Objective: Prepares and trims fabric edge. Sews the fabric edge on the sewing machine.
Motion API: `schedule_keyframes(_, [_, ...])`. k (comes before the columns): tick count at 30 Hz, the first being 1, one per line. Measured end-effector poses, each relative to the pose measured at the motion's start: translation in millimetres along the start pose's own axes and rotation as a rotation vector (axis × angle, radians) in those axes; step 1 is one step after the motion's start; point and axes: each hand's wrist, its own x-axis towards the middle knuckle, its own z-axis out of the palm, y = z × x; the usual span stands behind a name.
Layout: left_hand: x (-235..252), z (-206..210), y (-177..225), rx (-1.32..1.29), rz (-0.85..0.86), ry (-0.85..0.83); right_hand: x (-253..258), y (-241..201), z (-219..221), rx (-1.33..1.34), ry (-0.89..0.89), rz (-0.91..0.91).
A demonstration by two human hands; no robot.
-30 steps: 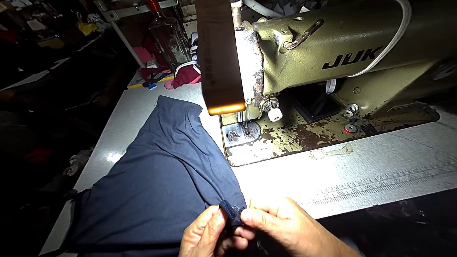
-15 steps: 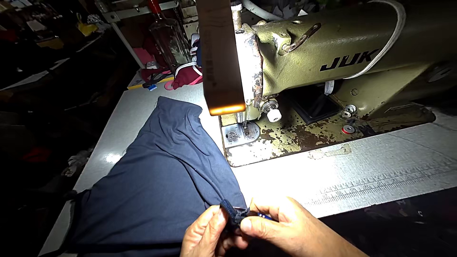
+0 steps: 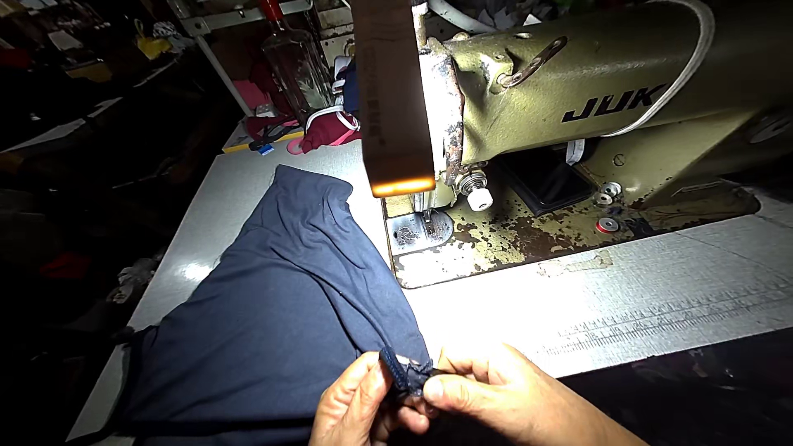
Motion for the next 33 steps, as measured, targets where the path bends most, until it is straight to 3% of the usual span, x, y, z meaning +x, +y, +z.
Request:
schedule_keyframes(19, [-1, -3, 0, 0.073, -0.01, -0.039, 3, 1, 8, 0.015, 0.032, -0.003])
schedule_keyframes(25, [-1, -3, 0, 0.093, -0.021, -0.049, 5, 14, 9, 0.099, 0.058, -0.129])
schedule_keyframes(30, [1, -2, -3, 0.125, -0.001, -0.066, 1, 5, 8, 0.02, 0.071, -0.063])
schedule_keyframes(33, [1, -1, -2, 0.128, -0.016, -0.05, 4, 9, 10, 0.089, 0.071, -0.133])
